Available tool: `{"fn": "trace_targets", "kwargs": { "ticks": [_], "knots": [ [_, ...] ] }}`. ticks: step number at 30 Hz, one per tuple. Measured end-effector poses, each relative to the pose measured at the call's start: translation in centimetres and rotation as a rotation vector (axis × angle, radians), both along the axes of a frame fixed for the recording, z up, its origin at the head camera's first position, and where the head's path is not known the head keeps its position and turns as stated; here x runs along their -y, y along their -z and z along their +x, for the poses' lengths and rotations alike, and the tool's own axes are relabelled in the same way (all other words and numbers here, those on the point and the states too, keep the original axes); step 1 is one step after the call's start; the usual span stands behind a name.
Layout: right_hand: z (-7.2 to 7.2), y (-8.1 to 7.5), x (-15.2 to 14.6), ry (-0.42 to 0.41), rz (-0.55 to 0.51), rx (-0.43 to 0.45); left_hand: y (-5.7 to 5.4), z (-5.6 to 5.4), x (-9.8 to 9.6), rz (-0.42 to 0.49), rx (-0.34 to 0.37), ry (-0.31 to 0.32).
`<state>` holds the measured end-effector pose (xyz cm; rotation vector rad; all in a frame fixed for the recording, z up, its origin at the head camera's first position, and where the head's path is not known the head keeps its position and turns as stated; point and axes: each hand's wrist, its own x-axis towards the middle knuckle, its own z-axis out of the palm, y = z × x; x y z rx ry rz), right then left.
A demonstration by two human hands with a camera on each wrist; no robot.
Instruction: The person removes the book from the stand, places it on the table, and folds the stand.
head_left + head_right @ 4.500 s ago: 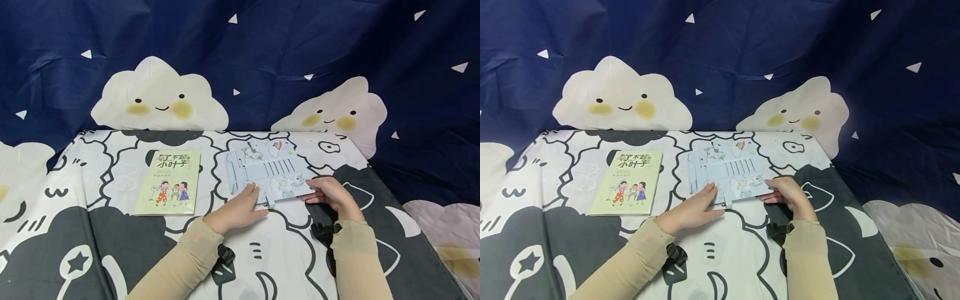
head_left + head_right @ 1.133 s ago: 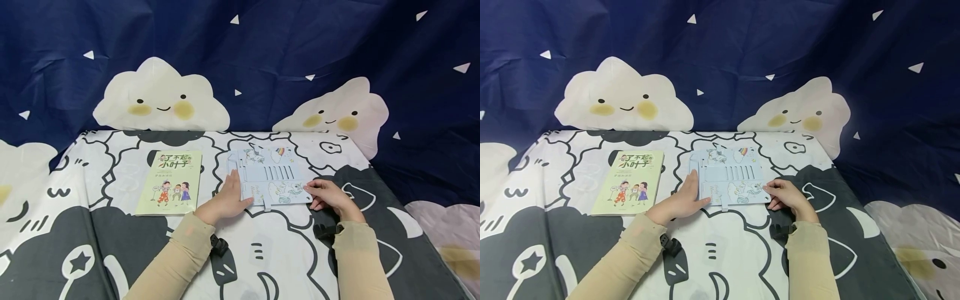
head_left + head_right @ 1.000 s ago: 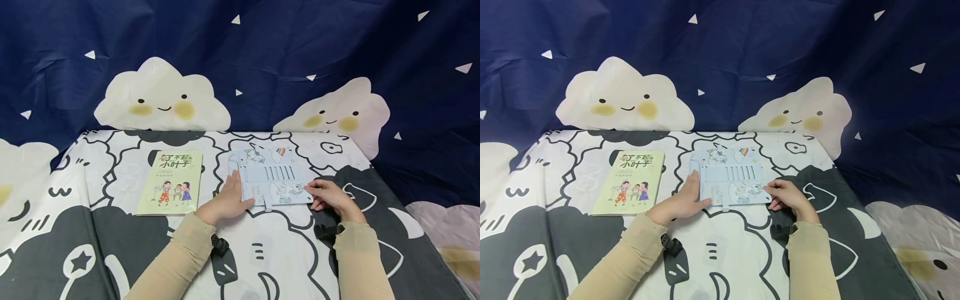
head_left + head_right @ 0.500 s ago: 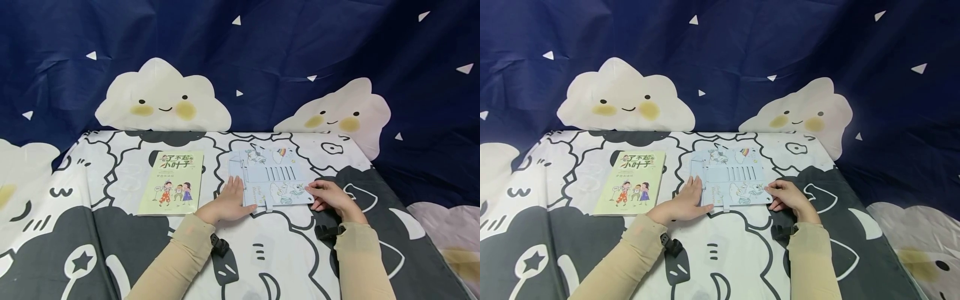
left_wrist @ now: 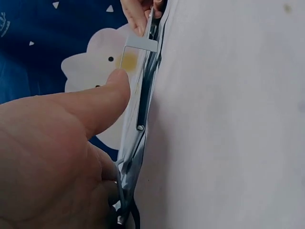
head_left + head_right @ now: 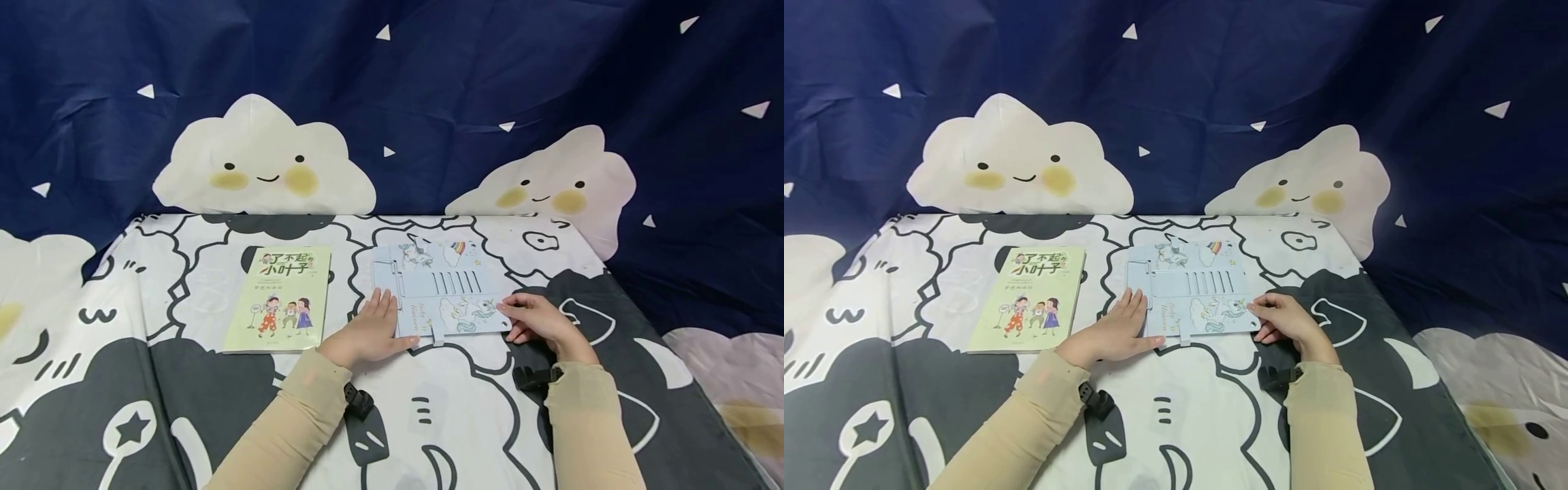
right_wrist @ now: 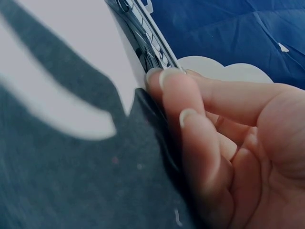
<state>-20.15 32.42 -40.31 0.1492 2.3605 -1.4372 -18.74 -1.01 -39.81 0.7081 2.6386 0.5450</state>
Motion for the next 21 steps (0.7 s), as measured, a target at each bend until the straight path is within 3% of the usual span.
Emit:
{"fn": "trace_targets", "kwargs": {
  "ticks": [5, 12, 16, 21],
  "knots": [
    [0.1, 0.2, -0.1, -0.002, -0.007, 0.001, 0.0, 0.0, 0.1, 0.013, 0.013, 0.002],
    [0.1, 0.2, -0.1, -0.002, -0.006, 0.005, 0.2, -0.1, -0.1, 0.051, 0.016, -0.04],
    [0.0, 0.1, -0.1, -0.003, -0.006, 0.005, -0.1, 0.3, -0.7, 0.074, -0.026, -0.056],
    [0.0, 0.0, -0.1, -0.007, -0.005, 0.001, -0.5, 1.0, -1.5, 0.094, -0.105, -0.008]
  ]
}}
